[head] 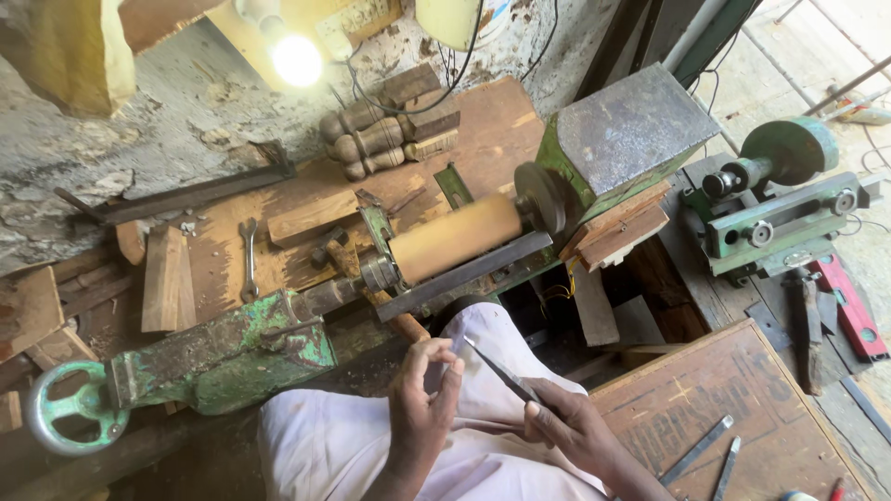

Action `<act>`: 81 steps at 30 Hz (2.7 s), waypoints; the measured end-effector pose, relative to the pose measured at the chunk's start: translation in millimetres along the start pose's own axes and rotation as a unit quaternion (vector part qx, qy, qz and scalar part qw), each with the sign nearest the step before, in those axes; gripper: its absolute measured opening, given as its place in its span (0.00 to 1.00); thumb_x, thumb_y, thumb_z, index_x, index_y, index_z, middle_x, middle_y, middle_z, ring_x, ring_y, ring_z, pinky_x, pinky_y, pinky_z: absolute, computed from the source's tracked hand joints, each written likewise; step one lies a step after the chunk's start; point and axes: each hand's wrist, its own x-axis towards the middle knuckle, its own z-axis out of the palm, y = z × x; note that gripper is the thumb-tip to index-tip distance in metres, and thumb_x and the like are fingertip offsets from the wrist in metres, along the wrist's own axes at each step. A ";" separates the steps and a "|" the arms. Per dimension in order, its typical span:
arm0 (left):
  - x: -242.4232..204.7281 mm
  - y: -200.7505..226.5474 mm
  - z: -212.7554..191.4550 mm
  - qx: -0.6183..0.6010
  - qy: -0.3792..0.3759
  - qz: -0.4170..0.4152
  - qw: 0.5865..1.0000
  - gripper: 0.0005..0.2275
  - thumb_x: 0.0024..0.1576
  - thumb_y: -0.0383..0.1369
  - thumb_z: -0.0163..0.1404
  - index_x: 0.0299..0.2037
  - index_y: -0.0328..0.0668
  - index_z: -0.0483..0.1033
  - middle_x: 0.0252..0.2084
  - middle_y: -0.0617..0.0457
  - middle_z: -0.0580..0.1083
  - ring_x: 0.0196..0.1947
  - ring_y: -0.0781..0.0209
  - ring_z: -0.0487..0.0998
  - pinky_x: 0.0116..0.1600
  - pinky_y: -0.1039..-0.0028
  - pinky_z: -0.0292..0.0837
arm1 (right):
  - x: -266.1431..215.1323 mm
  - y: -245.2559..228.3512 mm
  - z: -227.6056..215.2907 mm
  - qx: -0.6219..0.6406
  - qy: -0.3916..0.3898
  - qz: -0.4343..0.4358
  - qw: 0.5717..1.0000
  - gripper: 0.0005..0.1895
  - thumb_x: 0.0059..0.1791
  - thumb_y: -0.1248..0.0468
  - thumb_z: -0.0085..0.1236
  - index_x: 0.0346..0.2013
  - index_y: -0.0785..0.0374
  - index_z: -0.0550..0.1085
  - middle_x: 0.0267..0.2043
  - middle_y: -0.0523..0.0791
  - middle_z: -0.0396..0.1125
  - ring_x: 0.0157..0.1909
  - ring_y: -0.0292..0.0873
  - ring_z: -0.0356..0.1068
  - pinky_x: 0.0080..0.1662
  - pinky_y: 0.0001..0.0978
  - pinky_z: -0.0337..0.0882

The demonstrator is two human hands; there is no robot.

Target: The person uses a lathe to shape a piece of wood, holding a chisel against the rotating timber to carve and smooth it while wood shavings collect on the workbench.

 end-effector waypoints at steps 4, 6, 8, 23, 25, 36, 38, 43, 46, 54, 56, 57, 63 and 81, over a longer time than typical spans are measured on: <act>-0.2 -3.6 9.0 -0.203 -0.073 -0.268 0.939 0.08 0.63 0.29 0.53 0.48 0.33 0.79 0.36 0.53 0.75 0.26 0.71 0.64 0.29 0.80 0.58 | -1.9 -1.0 3.9 -0.009 0.002 -0.002 1.000 0.27 0.54 0.53 0.49 0.65 0.59 0.71 0.21 0.39 0.65 0.26 0.31 0.65 0.30 0.28 0.68; -1.8 -3.6 14.5 -0.283 -0.060 -0.257 0.922 0.08 0.65 0.28 0.52 0.48 0.30 0.80 0.33 0.54 0.72 0.30 0.75 0.63 0.34 0.82 0.60 | -2.8 -2.8 5.0 -0.011 0.002 -0.038 0.999 0.28 0.55 0.51 0.49 0.66 0.61 0.70 0.21 0.39 0.65 0.26 0.31 0.65 0.31 0.28 0.69; -1.2 -1.7 16.4 -0.303 -0.059 -0.235 0.922 0.07 0.63 0.27 0.51 0.46 0.30 0.78 0.38 0.55 0.76 0.36 0.76 0.69 0.41 0.83 0.67 | -6.1 -5.1 5.4 -0.016 0.012 -0.037 0.999 0.29 0.54 0.50 0.49 0.66 0.61 0.70 0.23 0.40 0.68 0.28 0.32 0.69 0.32 0.28 0.72; 13.1 7.2 24.2 -0.258 -0.080 -0.211 0.939 0.05 0.62 0.27 0.52 0.43 0.33 0.79 0.38 0.55 0.77 0.34 0.76 0.69 0.39 0.82 0.69 | 3.1 14.9 -6.0 0.097 -0.051 -0.027 0.994 0.25 0.56 0.48 0.43 0.56 0.63 0.76 0.25 0.41 0.69 0.26 0.33 0.68 0.30 0.27 0.69; 17.3 7.9 28.9 -0.257 -0.081 -0.205 0.941 0.05 0.62 0.27 0.52 0.41 0.34 0.78 0.38 0.55 0.77 0.35 0.75 0.70 0.42 0.81 0.70 | 4.8 12.3 -7.7 0.121 -0.065 -0.028 0.990 0.25 0.57 0.48 0.41 0.56 0.63 0.75 0.26 0.41 0.69 0.27 0.33 0.69 0.31 0.26 0.70; 72.9 -16.9 111.0 -0.262 -0.056 -0.151 0.952 0.04 0.62 0.27 0.52 0.38 0.33 0.77 0.36 0.53 0.75 0.38 0.71 0.72 0.46 0.79 0.69 | 44.3 16.3 -37.6 0.164 0.065 -0.073 0.982 0.18 0.57 0.52 0.43 0.52 0.62 0.71 0.29 0.40 0.68 0.27 0.31 0.65 0.30 0.23 0.63; 86.8 -33.4 135.3 -0.174 -0.052 -0.129 0.975 0.05 0.61 0.28 0.53 0.38 0.33 0.77 0.33 0.51 0.77 0.35 0.67 0.75 0.44 0.77 0.71 | 66.8 25.2 -44.3 0.211 0.091 -0.076 0.970 0.16 0.58 0.54 0.43 0.49 0.63 0.71 0.26 0.40 0.64 0.25 0.31 0.61 0.28 0.23 0.60; 86.3 -65.7 178.7 -0.091 -0.058 -0.158 0.982 0.13 0.60 0.28 0.49 0.53 0.36 0.76 0.43 0.45 0.80 0.45 0.56 0.81 0.53 0.68 0.74 | 104.3 54.8 -56.4 0.196 0.163 -0.035 0.966 0.16 0.58 0.54 0.42 0.45 0.61 0.73 0.21 0.40 0.61 0.21 0.31 0.56 0.26 0.21 0.56; 82.6 -79.3 192.7 -0.088 -0.066 -0.183 0.977 0.17 0.59 0.29 0.49 0.59 0.36 0.73 0.50 0.42 0.79 0.52 0.51 0.81 0.57 0.64 0.74 | 119.6 73.2 -58.6 0.213 0.176 -0.020 0.961 0.15 0.58 0.54 0.42 0.43 0.60 0.73 0.21 0.39 0.60 0.19 0.31 0.54 0.24 0.20 0.55; 97.2 -86.2 205.0 -0.075 -0.110 -0.164 0.977 0.19 0.61 0.29 0.47 0.62 0.34 0.69 0.56 0.37 0.76 0.57 0.47 0.79 0.61 0.63 0.73 | 153.4 90.8 -60.4 0.252 0.212 -0.048 0.943 0.15 0.59 0.54 0.42 0.37 0.60 0.70 0.23 0.37 0.60 0.21 0.28 0.55 0.24 0.21 0.56; 98.9 -82.5 205.8 -0.073 -0.118 -0.166 0.976 0.20 0.60 0.28 0.47 0.63 0.34 0.69 0.57 0.36 0.75 0.58 0.45 0.77 0.62 0.62 0.72 | 156.7 88.2 -63.1 0.246 0.223 -0.037 0.943 0.15 0.59 0.54 0.41 0.37 0.59 0.70 0.24 0.36 0.60 0.20 0.28 0.55 0.23 0.21 0.56; 99.8 -81.3 205.6 -0.072 -0.121 -0.167 0.976 0.20 0.60 0.28 0.47 0.64 0.33 0.68 0.58 0.36 0.74 0.59 0.45 0.77 0.62 0.62 0.71 | 158.4 87.3 -63.7 0.243 0.227 -0.032 0.943 0.14 0.58 0.54 0.41 0.38 0.59 0.70 0.24 0.36 0.60 0.20 0.28 0.55 0.23 0.21 0.55; 104.1 -78.2 202.5 -0.064 -0.133 -0.154 0.977 0.20 0.61 0.26 0.47 0.65 0.33 0.67 0.62 0.36 0.73 0.62 0.44 0.75 0.64 0.62 0.71 | 160.8 86.0 -67.1 0.244 0.218 -0.051 0.944 0.15 0.59 0.54 0.41 0.37 0.59 0.69 0.23 0.36 0.59 0.20 0.28 0.55 0.23 0.21 0.55; 101.7 -95.2 203.0 -0.096 -0.135 -0.096 0.982 0.22 0.60 0.24 0.47 0.67 0.35 0.67 0.66 0.39 0.72 0.66 0.46 0.74 0.69 0.64 0.69 | 167.5 92.6 -65.1 0.257 0.212 -0.105 0.937 0.14 0.62 0.54 0.40 0.38 0.59 0.66 0.26 0.36 0.58 0.22 0.26 0.54 0.24 0.19 0.55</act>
